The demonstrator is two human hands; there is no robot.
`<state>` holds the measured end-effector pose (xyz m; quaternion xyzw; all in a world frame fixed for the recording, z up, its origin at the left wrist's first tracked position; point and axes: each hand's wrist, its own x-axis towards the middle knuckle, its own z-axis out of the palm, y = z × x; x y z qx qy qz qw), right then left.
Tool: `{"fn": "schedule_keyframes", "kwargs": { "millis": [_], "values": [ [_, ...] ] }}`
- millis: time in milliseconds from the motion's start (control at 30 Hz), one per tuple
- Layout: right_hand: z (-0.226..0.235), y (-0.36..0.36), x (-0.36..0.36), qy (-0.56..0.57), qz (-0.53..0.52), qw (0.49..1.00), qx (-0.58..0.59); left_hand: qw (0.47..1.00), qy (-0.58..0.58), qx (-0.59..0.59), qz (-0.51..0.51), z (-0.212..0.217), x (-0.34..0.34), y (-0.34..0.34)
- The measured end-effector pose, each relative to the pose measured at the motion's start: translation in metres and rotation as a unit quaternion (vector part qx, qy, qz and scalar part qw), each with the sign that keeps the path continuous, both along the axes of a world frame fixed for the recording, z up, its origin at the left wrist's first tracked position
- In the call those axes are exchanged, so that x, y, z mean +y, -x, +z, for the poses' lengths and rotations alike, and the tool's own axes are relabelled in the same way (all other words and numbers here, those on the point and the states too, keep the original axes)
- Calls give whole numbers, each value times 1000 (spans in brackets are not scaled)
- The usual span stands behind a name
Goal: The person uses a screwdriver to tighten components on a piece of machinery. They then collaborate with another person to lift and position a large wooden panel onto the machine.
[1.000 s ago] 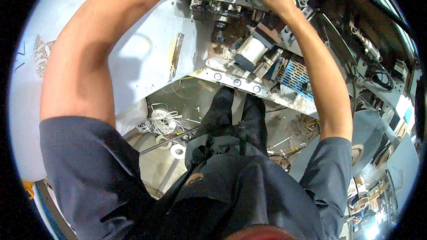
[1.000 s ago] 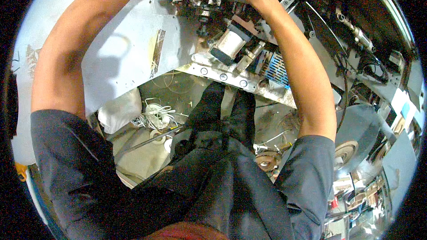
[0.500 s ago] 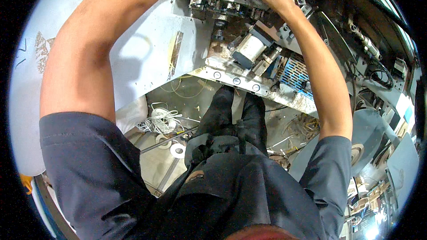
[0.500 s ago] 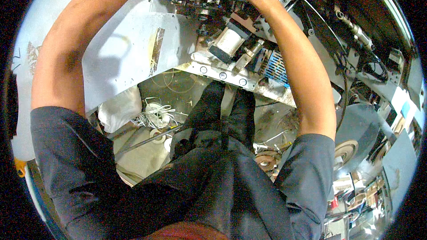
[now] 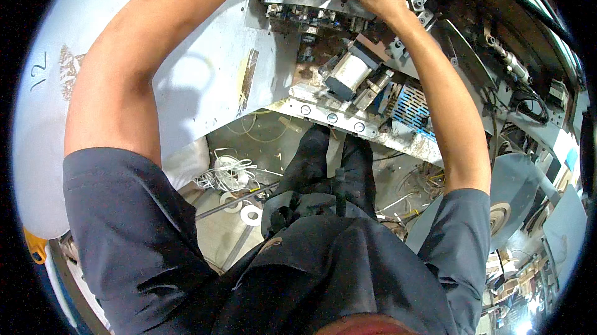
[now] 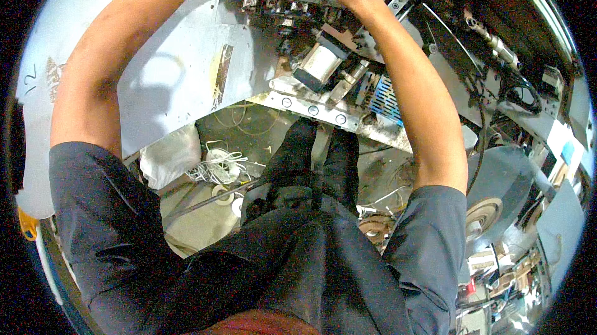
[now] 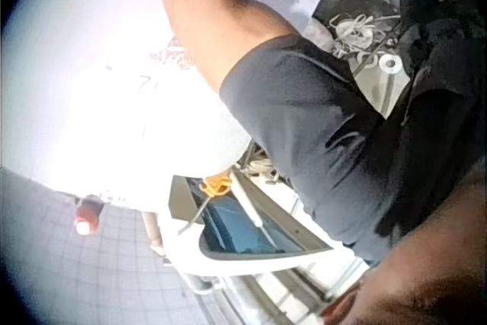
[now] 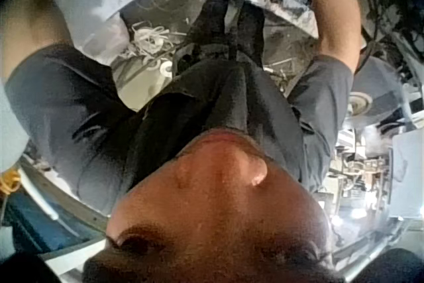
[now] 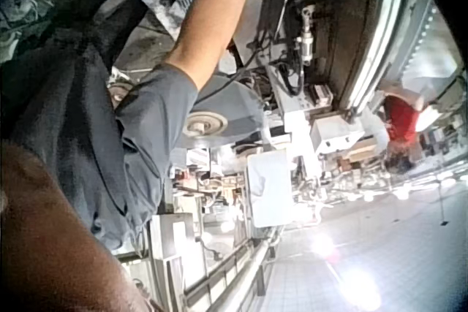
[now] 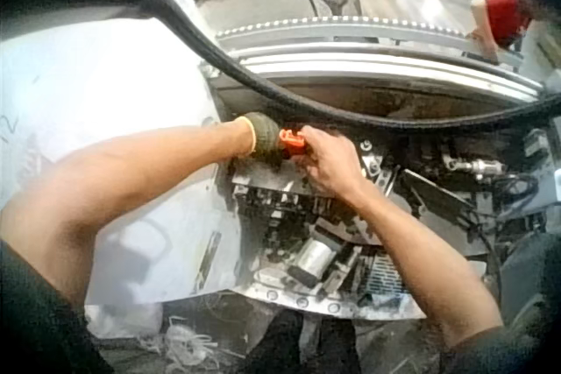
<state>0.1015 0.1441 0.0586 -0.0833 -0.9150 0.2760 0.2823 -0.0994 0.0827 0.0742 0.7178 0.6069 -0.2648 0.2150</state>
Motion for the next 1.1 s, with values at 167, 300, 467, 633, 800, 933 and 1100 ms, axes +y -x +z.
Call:
{"fn": "schedule_keyframes", "kwargs": {
  "millis": [167,300,467,633,800,933,1100],
  "values": [
    [11,6,-10,31,1,999,-23,998,-45,-27,28,-34,-18,23],
    [-7,5,-4,166,-8,984,-67,993,-78,-81,35,-49,-17,34],
    [13,5,-11,146,-18,982,-122,992,-121,25,37,-33,-17,12],
    [10,2,-11,137,-20,984,-114,995,-81,22,61,-29,-23,13],
    [-15,4,-10,-34,-15,998,41,996,-63,26,60,-11,-27,0],
    [-12,1,-13,-16,-12,998,-65,995,-70,22,63,-10,-31,1],
    [-8,-1,-18,7,-20,997,-71,994,-75,18,72,-14,-34,3]
  ]
}}
